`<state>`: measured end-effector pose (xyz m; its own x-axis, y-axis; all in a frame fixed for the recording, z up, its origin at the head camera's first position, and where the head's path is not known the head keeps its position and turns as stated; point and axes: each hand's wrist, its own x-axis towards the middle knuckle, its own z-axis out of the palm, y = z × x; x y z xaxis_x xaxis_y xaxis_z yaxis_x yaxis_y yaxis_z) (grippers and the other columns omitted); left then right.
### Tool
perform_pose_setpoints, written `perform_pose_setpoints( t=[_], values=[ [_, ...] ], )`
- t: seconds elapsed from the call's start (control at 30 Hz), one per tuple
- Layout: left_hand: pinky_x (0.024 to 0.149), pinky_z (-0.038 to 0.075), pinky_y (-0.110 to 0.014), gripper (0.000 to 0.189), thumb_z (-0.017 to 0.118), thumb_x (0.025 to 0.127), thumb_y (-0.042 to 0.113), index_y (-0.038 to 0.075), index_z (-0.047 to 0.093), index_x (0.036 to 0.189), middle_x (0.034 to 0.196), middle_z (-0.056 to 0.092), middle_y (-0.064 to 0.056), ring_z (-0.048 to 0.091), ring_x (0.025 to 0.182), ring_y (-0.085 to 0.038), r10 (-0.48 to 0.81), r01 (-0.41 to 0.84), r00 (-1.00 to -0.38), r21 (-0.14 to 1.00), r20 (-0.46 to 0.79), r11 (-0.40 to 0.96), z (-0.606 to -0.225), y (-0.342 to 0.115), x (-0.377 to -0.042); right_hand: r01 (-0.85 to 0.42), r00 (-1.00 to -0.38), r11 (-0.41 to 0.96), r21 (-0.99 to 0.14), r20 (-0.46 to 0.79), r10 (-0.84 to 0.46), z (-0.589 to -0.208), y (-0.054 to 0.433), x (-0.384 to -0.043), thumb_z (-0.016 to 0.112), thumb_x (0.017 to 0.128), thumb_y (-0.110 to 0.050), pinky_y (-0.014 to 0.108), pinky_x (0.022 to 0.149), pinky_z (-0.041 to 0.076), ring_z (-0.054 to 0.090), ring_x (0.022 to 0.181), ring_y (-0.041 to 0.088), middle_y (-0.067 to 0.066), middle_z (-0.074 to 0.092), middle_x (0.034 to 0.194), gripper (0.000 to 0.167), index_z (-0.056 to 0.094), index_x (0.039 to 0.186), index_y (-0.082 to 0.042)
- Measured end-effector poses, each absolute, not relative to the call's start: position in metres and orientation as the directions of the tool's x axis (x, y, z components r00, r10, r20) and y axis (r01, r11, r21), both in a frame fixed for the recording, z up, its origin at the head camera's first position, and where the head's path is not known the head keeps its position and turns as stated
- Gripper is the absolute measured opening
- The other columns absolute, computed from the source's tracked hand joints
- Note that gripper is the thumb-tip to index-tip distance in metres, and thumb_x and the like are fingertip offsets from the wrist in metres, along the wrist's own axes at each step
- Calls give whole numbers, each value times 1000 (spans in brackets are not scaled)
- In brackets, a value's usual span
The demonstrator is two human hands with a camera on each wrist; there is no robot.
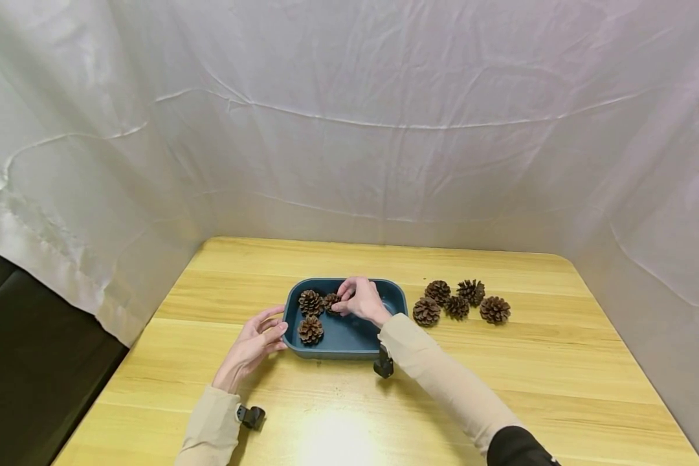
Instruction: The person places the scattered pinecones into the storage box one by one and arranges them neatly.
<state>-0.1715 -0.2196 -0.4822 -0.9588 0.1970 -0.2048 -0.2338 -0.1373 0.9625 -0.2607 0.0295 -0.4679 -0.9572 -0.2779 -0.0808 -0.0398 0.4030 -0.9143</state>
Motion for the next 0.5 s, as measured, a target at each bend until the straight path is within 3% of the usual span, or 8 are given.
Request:
perform_pose_setpoints(
  t=[0.5],
  values=[
    [67,59,-16,59,55,101,1,-8,27,153,103,53,-3,59,72,-6,184,-234,-961,963,-208,-133,-484,-220,-171,-35,-959,386,-922,-77,-271,-465,33,-259,83,79,2,41,67,66,74,67,30,6,59,73,23,64,92,1]
  ],
)
